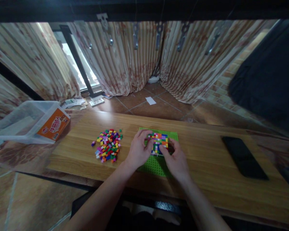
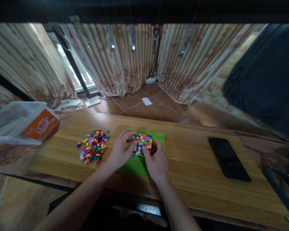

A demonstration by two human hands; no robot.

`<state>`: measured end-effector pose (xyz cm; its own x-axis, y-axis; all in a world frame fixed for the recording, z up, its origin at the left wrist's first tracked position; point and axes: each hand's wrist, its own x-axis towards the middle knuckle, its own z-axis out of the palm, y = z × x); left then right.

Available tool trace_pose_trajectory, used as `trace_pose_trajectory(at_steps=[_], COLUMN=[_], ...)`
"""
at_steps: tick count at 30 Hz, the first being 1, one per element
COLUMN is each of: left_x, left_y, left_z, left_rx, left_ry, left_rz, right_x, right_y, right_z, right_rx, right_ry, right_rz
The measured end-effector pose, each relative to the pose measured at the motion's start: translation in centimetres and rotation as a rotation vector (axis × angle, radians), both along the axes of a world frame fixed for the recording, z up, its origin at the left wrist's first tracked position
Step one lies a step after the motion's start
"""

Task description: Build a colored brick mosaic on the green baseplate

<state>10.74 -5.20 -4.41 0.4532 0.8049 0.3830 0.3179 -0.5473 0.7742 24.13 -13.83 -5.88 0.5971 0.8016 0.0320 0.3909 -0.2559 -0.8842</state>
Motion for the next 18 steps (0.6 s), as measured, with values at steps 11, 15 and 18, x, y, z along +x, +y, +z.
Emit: trace_pose_trajectory(at_steps=[11,15,18], left_x=[0.6,1.1,1.6], left_y=[-0.4,-1.1,-1.6], left_z=[-1.3,-1.2,-1.3], left_rx=[-0.294,-0.328,-0.347], left_ry=[0.014,-0.042,-0.074], left_rz=[0.006,0.025,0.054], right_x=[-0.4,-0.8,-0.9], right_y=[2.0,2.1,2.1], right_z=[-0.4,-0.8,-1.0], right_rx=[0.118,0.139,0.155], right_ry=[-0.172,-0.135,-0.123], right_rz=[0.133,0.13,0.115])
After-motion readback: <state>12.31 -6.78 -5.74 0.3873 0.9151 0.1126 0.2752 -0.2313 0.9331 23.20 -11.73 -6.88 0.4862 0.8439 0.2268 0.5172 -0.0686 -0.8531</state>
